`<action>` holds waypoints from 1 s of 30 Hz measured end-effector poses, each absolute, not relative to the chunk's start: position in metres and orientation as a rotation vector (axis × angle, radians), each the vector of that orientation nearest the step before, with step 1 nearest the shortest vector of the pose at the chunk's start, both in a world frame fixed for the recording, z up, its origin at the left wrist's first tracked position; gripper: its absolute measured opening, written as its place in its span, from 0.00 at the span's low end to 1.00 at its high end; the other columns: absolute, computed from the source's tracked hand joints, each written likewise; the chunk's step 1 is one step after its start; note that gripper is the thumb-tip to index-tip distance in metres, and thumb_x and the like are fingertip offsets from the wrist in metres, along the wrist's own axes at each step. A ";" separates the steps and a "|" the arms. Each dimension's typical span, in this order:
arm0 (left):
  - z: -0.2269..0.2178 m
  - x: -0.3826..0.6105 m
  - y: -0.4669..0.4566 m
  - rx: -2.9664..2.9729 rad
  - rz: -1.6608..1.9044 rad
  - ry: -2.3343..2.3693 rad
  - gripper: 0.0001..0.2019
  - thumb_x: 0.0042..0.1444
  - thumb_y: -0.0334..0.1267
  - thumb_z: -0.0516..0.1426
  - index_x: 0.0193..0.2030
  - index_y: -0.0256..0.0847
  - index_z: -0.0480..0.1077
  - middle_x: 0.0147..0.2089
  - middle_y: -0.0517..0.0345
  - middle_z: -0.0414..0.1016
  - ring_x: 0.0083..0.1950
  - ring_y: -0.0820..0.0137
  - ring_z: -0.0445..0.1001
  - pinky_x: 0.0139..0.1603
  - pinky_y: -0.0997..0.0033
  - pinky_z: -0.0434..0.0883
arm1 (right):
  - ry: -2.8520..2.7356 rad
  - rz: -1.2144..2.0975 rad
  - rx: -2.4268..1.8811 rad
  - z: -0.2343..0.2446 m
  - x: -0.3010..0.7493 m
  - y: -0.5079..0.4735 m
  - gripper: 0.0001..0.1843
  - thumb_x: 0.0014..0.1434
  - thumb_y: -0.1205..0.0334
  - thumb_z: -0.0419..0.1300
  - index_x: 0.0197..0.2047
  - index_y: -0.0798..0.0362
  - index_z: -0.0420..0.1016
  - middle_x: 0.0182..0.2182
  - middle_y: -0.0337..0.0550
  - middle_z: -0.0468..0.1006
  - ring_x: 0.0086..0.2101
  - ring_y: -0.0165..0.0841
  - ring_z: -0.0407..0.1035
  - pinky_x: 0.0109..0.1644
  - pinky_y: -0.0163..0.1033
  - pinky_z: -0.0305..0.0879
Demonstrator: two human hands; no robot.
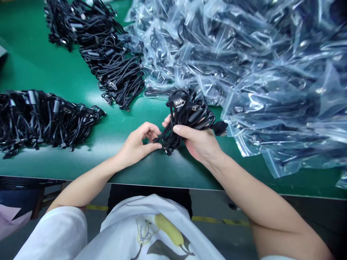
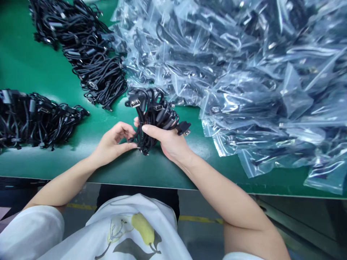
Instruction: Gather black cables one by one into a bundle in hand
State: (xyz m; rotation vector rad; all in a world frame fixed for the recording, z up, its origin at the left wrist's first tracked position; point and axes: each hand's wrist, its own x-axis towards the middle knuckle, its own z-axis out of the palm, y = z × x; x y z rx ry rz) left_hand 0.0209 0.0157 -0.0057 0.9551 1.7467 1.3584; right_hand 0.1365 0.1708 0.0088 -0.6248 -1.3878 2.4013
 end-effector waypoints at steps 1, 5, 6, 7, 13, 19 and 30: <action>-0.006 0.021 0.015 0.980 1.300 1.747 0.13 0.53 0.35 0.66 0.42 0.41 0.68 0.38 0.61 0.70 0.39 0.72 0.69 0.44 0.70 0.69 | -1.404 2.406 -0.617 0.008 0.136 0.171 0.10 0.46 0.61 0.71 0.35 0.49 0.82 0.35 0.38 0.84 0.42 0.39 0.78 0.59 0.51 0.72; -0.007 0.021 0.013 1.145 1.088 1.788 0.15 0.54 0.37 0.66 0.45 0.41 0.67 0.43 0.57 0.72 0.44 0.67 0.71 0.49 0.65 0.70 | -1.547 2.436 -0.668 0.002 0.132 0.174 0.14 0.43 0.57 0.74 0.34 0.50 0.81 0.31 0.39 0.82 0.37 0.40 0.77 0.55 0.52 0.72; -0.007 0.020 0.012 1.181 1.065 1.805 0.16 0.54 0.38 0.66 0.47 0.42 0.67 0.47 0.54 0.73 0.47 0.65 0.72 0.52 0.62 0.71 | -1.583 2.426 -0.680 0.001 0.131 0.175 0.15 0.42 0.57 0.74 0.34 0.50 0.81 0.30 0.39 0.82 0.37 0.40 0.77 0.55 0.52 0.72; -0.007 0.019 0.011 1.212 1.053 1.823 0.19 0.54 0.39 0.66 0.49 0.42 0.67 0.50 0.52 0.73 0.51 0.63 0.72 0.55 0.60 0.71 | -1.613 2.413 -0.683 0.000 0.131 0.175 0.15 0.41 0.57 0.74 0.35 0.50 0.81 0.30 0.40 0.82 0.37 0.40 0.76 0.55 0.52 0.71; -0.002 0.016 0.006 1.316 0.992 2.053 0.23 0.61 0.38 0.62 0.61 0.40 0.63 0.62 0.44 0.70 0.64 0.55 0.68 0.65 0.50 0.68 | -1.940 2.119 -0.663 0.015 0.108 0.192 0.13 0.47 0.57 0.70 0.37 0.51 0.80 0.34 0.43 0.82 0.40 0.41 0.75 0.53 0.49 0.69; -0.011 0.022 0.007 1.528 0.858 2.187 0.28 0.60 0.40 0.63 0.64 0.37 0.61 0.63 0.43 0.71 0.63 0.54 0.70 0.63 0.53 0.70 | -2.607 0.820 -0.245 0.070 -0.025 0.207 0.09 0.49 0.62 0.62 0.36 0.51 0.71 0.30 0.45 0.77 0.32 0.41 0.70 0.40 0.45 0.66; -0.048 0.031 0.020 1.769 0.709 2.360 0.20 0.61 0.48 0.61 0.51 0.33 0.70 0.46 0.46 0.76 0.48 0.58 0.73 0.45 0.61 0.70 | -3.031 0.016 0.222 0.074 -0.267 0.047 0.16 0.62 0.71 0.54 0.53 0.55 0.69 0.48 0.56 0.81 0.47 0.45 0.75 0.46 0.42 0.67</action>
